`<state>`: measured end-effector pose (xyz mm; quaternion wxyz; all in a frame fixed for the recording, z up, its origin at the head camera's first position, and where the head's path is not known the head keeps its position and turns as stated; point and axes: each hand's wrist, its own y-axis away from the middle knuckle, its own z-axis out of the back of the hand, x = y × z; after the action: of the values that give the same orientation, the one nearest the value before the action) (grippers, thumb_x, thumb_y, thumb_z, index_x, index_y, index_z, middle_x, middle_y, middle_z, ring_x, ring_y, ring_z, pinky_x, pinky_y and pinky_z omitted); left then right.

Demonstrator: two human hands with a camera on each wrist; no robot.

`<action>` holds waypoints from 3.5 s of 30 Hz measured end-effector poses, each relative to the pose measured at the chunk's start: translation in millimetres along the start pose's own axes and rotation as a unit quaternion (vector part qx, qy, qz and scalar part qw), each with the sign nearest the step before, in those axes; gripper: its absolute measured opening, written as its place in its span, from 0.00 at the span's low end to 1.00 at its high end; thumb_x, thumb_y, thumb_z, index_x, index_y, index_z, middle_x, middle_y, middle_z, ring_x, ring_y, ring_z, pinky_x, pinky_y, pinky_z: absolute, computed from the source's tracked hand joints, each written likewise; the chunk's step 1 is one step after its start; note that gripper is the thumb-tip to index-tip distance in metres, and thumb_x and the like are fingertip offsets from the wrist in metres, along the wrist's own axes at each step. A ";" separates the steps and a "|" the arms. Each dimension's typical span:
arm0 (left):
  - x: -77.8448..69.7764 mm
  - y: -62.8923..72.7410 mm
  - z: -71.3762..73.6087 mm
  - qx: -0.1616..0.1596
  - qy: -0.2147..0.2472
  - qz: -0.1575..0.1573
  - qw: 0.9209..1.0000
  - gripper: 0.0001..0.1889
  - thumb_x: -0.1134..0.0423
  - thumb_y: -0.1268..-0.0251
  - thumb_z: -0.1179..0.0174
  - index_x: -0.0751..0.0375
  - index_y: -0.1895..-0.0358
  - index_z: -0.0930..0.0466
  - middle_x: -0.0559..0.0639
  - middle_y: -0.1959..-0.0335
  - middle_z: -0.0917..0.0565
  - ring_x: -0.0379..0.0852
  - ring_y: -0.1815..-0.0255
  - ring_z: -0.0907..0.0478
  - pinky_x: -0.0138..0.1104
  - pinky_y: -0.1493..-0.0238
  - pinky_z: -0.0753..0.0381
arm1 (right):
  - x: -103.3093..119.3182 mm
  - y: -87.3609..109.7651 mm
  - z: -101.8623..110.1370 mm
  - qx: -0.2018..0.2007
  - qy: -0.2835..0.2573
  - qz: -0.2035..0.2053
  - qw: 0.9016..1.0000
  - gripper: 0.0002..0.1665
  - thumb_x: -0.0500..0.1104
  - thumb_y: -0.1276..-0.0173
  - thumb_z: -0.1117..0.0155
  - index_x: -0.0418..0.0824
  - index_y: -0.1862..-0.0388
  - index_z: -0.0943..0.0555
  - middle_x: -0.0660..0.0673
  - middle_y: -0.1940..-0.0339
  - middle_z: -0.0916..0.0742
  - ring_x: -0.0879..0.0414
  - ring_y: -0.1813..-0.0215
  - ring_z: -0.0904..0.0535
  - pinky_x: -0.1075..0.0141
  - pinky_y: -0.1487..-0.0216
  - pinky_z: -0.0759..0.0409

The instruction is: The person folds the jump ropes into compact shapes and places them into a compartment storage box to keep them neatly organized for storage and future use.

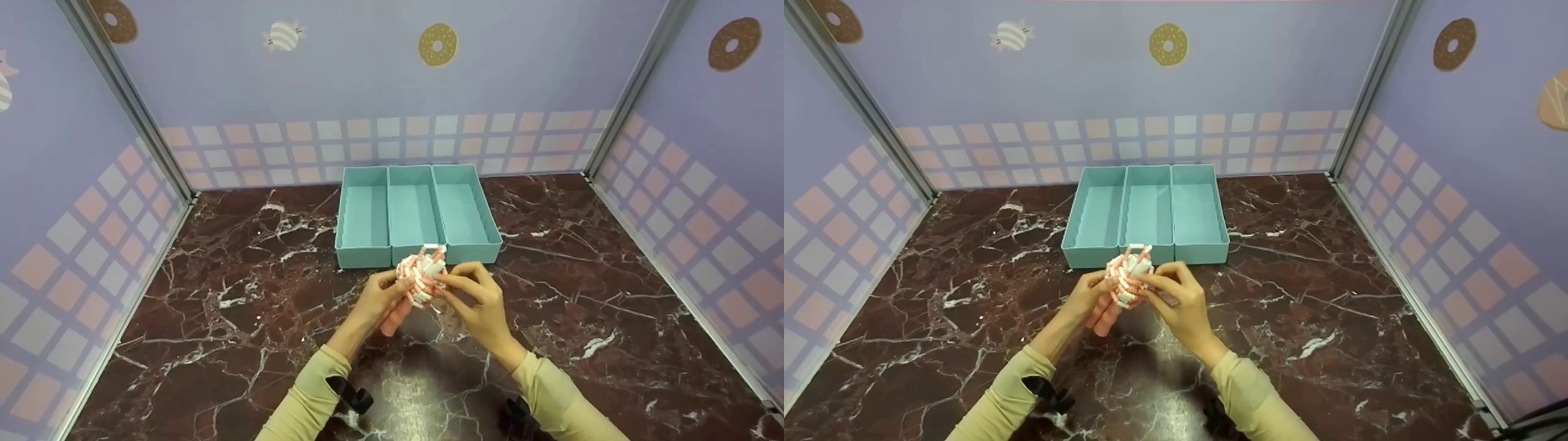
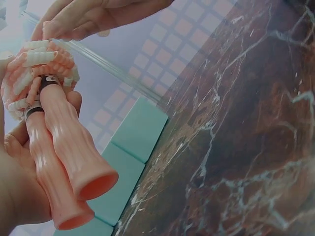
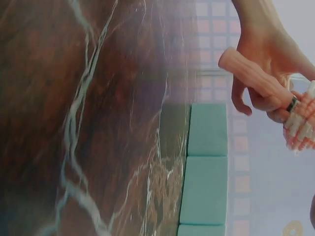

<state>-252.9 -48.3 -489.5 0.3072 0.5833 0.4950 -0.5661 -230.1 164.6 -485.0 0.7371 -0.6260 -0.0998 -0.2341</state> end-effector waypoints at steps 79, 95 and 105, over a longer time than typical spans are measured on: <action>-7.5 7.1 -20.8 -0.023 -0.069 0.009 0.997 0.22 0.56 0.38 0.35 0.77 0.56 0.16 0.43 0.73 0.20 0.36 0.74 0.26 0.26 0.73 0.25 | 28.1 -4.1 -5.9 -0.087 0.050 -0.084 0.991 0.18 0.17 0.43 0.28 0.31 0.57 0.16 0.36 0.61 0.14 0.60 0.55 0.13 0.71 0.58 0.13; -10.5 12.0 -35.4 -0.133 -0.250 -0.136 0.949 0.21 0.54 0.41 0.27 0.69 0.54 0.12 0.45 0.73 0.19 0.35 0.72 0.28 0.28 0.70 0.27 | 29.1 -8.3 -16.7 -0.199 -0.081 -0.189 0.958 0.07 0.23 0.26 0.40 0.23 0.68 0.23 0.46 0.55 0.10 0.59 0.55 0.14 0.72 0.57 0.17; -10.7 8.8 -40.2 -0.209 -0.376 -0.267 0.862 0.22 0.50 0.48 0.24 0.63 0.58 0.13 0.51 0.68 0.11 0.47 0.71 0.19 0.49 0.48 0.28 | 30.2 -18.6 -27.9 -0.254 -0.154 -0.202 0.933 0.14 0.34 0.28 0.27 0.23 0.66 0.21 0.44 0.53 0.08 0.54 0.50 0.11 0.68 0.50 0.14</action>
<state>-229.1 -16.6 -474.1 0.4221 0.0939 0.5851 -0.6861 -216.5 129.0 -460.9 0.4660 -0.7876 -0.2738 -0.2960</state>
